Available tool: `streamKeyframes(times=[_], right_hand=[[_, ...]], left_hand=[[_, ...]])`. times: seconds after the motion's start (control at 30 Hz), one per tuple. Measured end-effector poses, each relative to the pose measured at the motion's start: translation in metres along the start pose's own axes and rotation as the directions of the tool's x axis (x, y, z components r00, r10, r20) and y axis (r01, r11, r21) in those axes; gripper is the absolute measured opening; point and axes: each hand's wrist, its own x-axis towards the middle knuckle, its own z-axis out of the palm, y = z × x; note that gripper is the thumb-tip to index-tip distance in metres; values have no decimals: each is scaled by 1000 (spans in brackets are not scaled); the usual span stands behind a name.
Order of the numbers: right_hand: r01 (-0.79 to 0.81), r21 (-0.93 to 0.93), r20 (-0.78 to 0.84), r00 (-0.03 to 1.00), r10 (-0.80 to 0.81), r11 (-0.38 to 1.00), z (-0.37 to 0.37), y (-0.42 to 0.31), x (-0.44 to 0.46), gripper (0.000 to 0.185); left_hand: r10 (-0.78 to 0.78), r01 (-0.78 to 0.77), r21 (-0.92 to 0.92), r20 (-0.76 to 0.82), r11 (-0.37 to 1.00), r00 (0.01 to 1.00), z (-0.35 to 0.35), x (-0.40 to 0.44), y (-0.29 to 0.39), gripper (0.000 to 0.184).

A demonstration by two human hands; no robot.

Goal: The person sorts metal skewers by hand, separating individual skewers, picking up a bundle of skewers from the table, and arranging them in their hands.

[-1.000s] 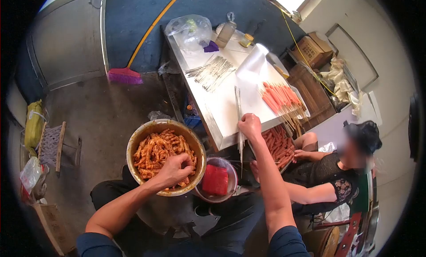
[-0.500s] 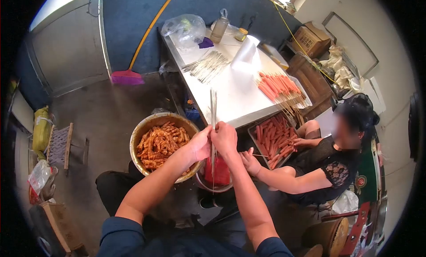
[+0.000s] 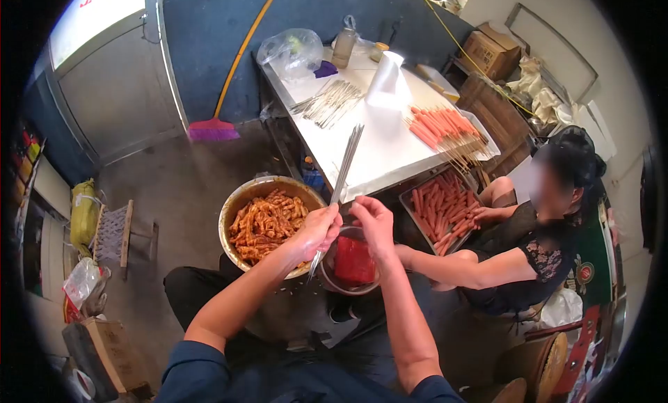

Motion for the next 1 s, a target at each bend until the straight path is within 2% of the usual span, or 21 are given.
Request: streamKeyframes(times=[0.03,0.1,0.17,0.23,0.3,0.37,0.47,0.53,0.67,0.77,0.83,0.9,0.93,1.0], right_hand=[[-30,116,33,999,26,993,-2,-7,2,40],[-40,328,81,997,14,944,5,-30,7,45],[14,315,132,990,-58,949,16,-60,14,42],[70,309,181,975,-131,948,26,-84,25,39],[218,171,129,962,-241,961,33,-100,38,28],[347,124,93,929,-359,930,34,-115,57,21],[455,135,61,883,-465,880,31,-131,81,17],[492,125,52,864,-501,861,28,-130,93,17],[491,63,22,870,-493,869,23,-113,112,16],[463,64,-7,886,-464,884,22,-101,115,15],[467,77,-27,884,-466,881,20,-102,123,14],[552,34,-59,833,-550,833,18,-116,125,14],[532,109,-39,846,-531,840,19,-124,124,15],[540,84,-46,842,-538,838,21,-122,131,15]], left_hand=[[2,-2,7,2,1000,1000,5,-1,4,37],[110,-111,20,37,994,993,18,-2,16,34],[127,-129,31,66,991,990,31,3,33,30],[204,-203,250,21,947,979,49,11,57,24],[382,-357,332,-13,873,924,61,27,80,21],[603,-569,298,-30,767,797,70,54,97,18],[585,-565,350,57,747,809,73,75,128,16],[692,-695,284,131,660,710,73,95,134,17],[629,-636,251,118,730,768,72,109,134,16],[641,-637,349,122,687,758,66,118,125,17],[704,-719,333,189,610,684,63,133,124,18],[741,-728,479,211,490,637,79,108,150,18],[704,-701,495,225,514,674,75,121,152,17],[712,-712,456,212,534,670,74,126,150,17]])
